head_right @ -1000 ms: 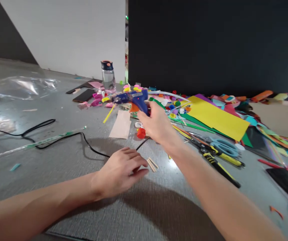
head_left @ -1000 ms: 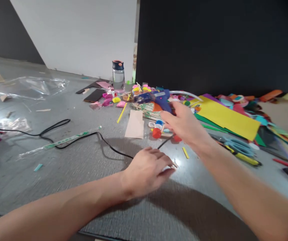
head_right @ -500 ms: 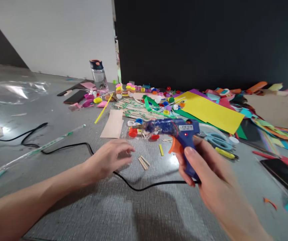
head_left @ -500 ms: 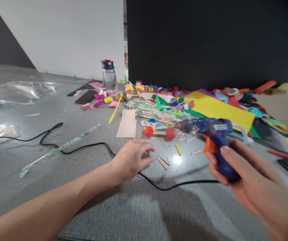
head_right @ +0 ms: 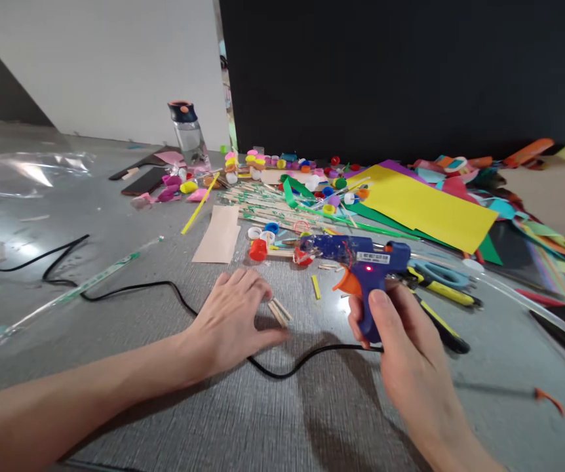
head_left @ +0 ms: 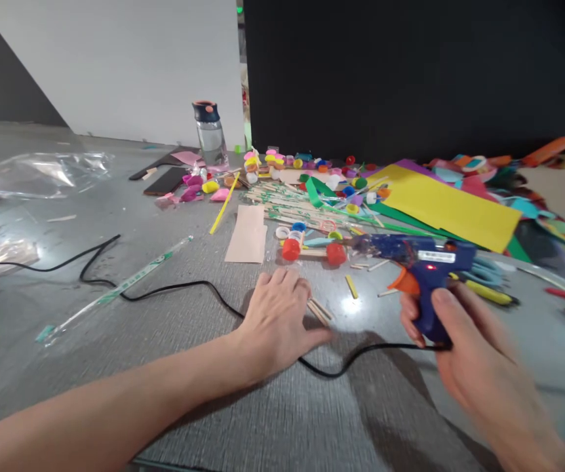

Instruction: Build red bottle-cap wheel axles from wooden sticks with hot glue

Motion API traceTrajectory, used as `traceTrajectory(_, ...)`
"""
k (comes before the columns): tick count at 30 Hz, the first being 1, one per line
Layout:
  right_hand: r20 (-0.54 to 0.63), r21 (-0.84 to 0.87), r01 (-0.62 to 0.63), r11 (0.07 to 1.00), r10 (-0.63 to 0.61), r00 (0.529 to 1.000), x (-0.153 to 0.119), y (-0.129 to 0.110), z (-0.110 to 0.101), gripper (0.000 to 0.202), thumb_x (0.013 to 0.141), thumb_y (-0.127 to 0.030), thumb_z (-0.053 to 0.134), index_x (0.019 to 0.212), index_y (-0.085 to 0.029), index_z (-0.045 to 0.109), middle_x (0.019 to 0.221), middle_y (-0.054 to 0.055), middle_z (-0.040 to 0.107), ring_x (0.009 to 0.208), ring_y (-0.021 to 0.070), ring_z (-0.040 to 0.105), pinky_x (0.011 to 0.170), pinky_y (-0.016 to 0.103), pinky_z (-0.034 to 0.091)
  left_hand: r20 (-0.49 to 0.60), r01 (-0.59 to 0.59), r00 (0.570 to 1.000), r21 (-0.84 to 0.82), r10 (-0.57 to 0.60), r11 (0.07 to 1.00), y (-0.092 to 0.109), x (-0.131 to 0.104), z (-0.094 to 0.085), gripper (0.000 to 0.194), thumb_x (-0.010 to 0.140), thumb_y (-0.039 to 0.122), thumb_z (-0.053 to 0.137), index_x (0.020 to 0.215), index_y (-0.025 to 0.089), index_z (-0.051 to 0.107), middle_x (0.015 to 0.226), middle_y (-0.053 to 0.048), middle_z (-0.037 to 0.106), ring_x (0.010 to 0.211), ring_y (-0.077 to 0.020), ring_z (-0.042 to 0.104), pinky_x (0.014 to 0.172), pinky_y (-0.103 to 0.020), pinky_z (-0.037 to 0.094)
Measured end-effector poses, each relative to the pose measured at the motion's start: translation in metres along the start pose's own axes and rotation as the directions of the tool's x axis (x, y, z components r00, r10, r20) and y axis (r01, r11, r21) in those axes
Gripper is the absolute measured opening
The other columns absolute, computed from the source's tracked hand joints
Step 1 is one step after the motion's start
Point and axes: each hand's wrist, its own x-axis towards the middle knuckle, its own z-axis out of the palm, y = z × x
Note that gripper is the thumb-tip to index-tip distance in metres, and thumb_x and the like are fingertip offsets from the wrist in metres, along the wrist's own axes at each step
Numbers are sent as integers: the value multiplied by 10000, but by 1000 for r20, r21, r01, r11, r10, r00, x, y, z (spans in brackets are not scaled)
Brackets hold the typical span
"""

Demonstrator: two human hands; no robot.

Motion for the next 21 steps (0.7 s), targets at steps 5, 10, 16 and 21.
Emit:
traceTrajectory(5,8,25,-9,1000,9,1000,-6,1,-1,224,993,-474,618,968,-253,646,868,8,634,721,162,534,641,291,434,22,24,999,18,-24,1000,4,2,0,445,878,539,691,1006,114,658,1058,-131,663,1022,-340,603,885,-516,470)
traceTrajectory(10,86,144,-33,989,21,996,-9,1,-1,149,976,-410,658,1049,-281,644,885,16,646,739,172,557,610,275,465,47,19,999,-44,-17,999,3,4,-3,350,881,433,696,1018,110,678,1056,-134,681,1053,-354,614,908,-538,474)
traceTrajectory(16,103,304,-94,948,66,993,-9,0,-2,145,973,-403,665,954,-259,659,830,20,609,727,163,525,596,249,472,43,-17,999,-195,26,981,-9,0,-5,293,834,279,774,1061,133,659,1119,-103,701,1116,-319,620,969,-509,485)
traceTrajectory(21,135,417,-182,890,138,981,-5,2,-5,109,916,-368,753,930,-287,682,789,1,592,679,143,534,533,211,480,-7,-54,998,-345,55,937,-24,-3,-10,304,826,193,768,1086,145,619,1090,-59,709,1048,-206,653,949,-353,528)
